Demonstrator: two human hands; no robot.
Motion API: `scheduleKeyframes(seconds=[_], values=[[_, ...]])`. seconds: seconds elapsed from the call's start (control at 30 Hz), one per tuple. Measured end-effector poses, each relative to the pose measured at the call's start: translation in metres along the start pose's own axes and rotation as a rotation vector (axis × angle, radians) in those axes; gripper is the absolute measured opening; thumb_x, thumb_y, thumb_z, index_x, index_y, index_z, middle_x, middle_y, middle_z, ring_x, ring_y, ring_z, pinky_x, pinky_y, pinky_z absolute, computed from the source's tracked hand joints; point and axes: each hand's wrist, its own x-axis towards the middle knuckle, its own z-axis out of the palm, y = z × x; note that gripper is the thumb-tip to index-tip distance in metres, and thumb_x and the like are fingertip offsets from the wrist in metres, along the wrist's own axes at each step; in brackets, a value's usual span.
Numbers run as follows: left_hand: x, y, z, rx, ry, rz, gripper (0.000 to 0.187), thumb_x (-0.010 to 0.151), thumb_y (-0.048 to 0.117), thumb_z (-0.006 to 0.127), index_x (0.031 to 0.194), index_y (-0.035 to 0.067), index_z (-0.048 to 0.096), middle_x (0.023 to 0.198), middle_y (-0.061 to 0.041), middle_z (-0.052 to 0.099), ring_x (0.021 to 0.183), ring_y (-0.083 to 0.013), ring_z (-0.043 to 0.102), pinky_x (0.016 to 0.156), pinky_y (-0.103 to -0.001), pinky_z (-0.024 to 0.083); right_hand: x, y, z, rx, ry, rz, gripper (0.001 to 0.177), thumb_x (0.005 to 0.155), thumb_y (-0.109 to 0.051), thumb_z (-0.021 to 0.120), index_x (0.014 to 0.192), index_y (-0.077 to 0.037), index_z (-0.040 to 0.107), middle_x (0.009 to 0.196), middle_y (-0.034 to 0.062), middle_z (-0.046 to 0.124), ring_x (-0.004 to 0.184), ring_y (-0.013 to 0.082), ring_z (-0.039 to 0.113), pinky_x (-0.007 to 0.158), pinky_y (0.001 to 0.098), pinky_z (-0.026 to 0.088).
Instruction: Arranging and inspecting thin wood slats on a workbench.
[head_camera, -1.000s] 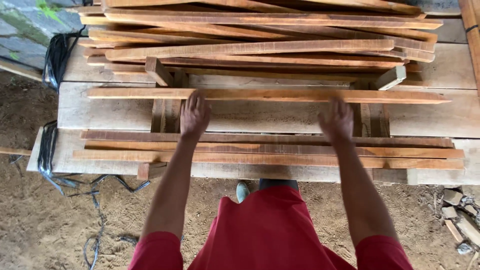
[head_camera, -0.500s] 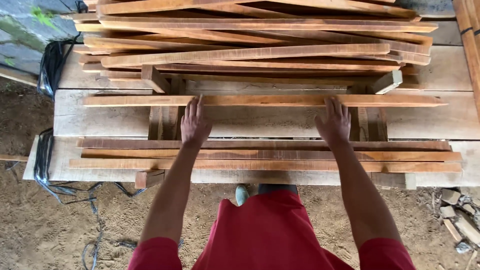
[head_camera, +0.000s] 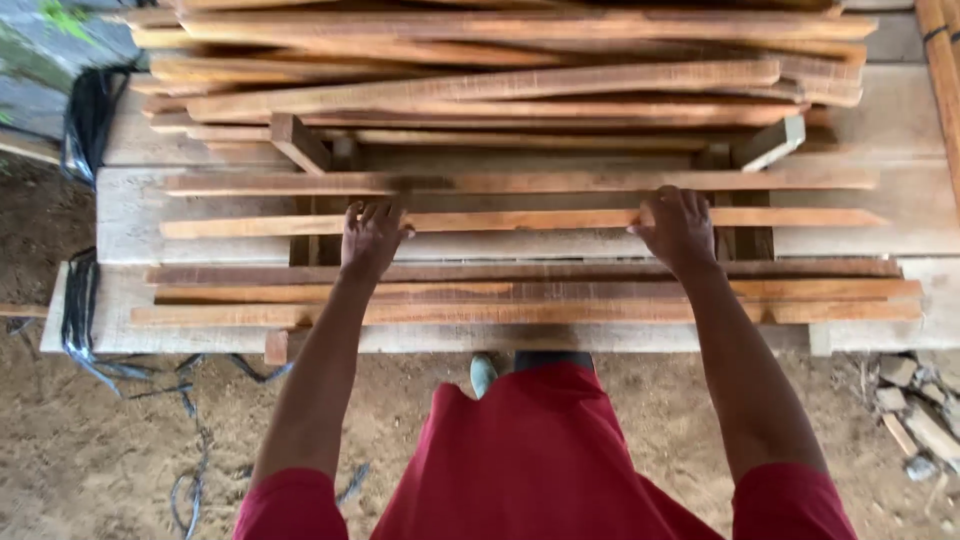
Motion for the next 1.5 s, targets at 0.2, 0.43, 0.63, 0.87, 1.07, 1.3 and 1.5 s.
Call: scheduleKeyframes(seconds=[0.2,0.43,0.63,0.87,1.07,1.3,1.5], values=[[-0.008,-0.011,0.008,-0.049,-0.039,0.005,0.054,0.062,0.043,0.092,0.105,0.025,0.065,0.097,0.005,0.064,0.100,-0.0181,0.066,0.085,-0.040,0.054,-0.008,-0.007,0.005,0.030,-0.073,-0.024,0.056,0.066,-0.050,0.088,0.111,-0.024,0.067,0.108,-0.0002,0.069,0.112,0.0250,0.069,0.102,0.0456,0.050],[-0.015,-0.003,0.002,-0.487,-0.093,-0.241,0.042,0.069,0.037,0.091,0.097,0.021,0.064,0.096,-0.003,0.061,0.100,-0.0297,0.063,0.088,-0.047,0.052,-0.012,-0.007,0.002,0.512,0.044,0.202,0.031,0.087,-0.039,0.083,0.093,-0.014,0.065,0.090,0.0075,0.062,0.098,0.0341,0.065,0.087,0.0501,0.051],[-0.028,-0.003,0.013,-0.546,-0.061,-0.283,0.032,0.081,0.042,0.082,0.102,0.024,0.067,0.097,-0.001,0.062,0.103,-0.0266,0.063,0.091,-0.045,0.051,-0.018,-0.029,-0.017,0.371,0.032,0.099,0.034,0.083,-0.044,0.084,0.093,-0.014,0.071,0.093,0.0060,0.061,0.102,0.0301,0.063,0.087,0.0452,0.052],[-0.029,0.005,-0.016,-0.608,-0.335,-0.447,0.034,0.086,0.048,0.074,0.092,0.014,0.076,0.089,-0.016,0.074,0.086,-0.0405,0.073,0.081,-0.055,0.058,-0.022,-0.022,-0.011,0.502,-0.388,0.331,0.037,0.087,-0.051,0.077,0.079,-0.016,0.071,0.082,0.0081,0.068,0.087,0.0339,0.069,0.083,0.0494,0.055],[-0.011,-0.014,-0.005,-0.690,-0.530,-0.359,0.037,0.072,0.055,0.081,0.083,0.020,0.077,0.091,-0.016,0.073,0.092,-0.0440,0.072,0.081,-0.055,0.057,-0.009,-0.014,0.001,0.539,-0.531,0.389,0.048,0.085,-0.054,0.077,0.068,-0.011,0.064,0.073,0.0109,0.064,0.079,0.0408,0.070,0.075,0.0537,0.052],[0.022,-0.026,0.000,-0.598,-0.785,-0.320,0.051,0.078,0.072,0.073,0.097,0.025,0.081,0.100,-0.008,0.081,0.102,-0.0340,0.075,0.095,-0.049,0.057,0.026,-0.015,-0.014,0.419,-0.663,0.403,0.037,0.097,-0.045,0.060,0.093,-0.012,0.078,0.094,0.0148,0.078,0.096,0.0375,0.077,0.092,0.0509,0.055],[0.033,-0.024,0.044,-0.349,-0.088,-0.227,0.060,0.093,0.031,0.066,0.145,0.006,0.051,0.151,-0.019,0.051,0.143,-0.0383,0.047,0.120,-0.056,0.038,0.043,-0.004,0.019,0.272,-0.202,0.192,0.074,0.091,-0.044,0.071,0.156,-0.014,0.050,0.144,0.0186,0.061,0.137,0.0383,0.055,0.119,0.0547,0.034]])
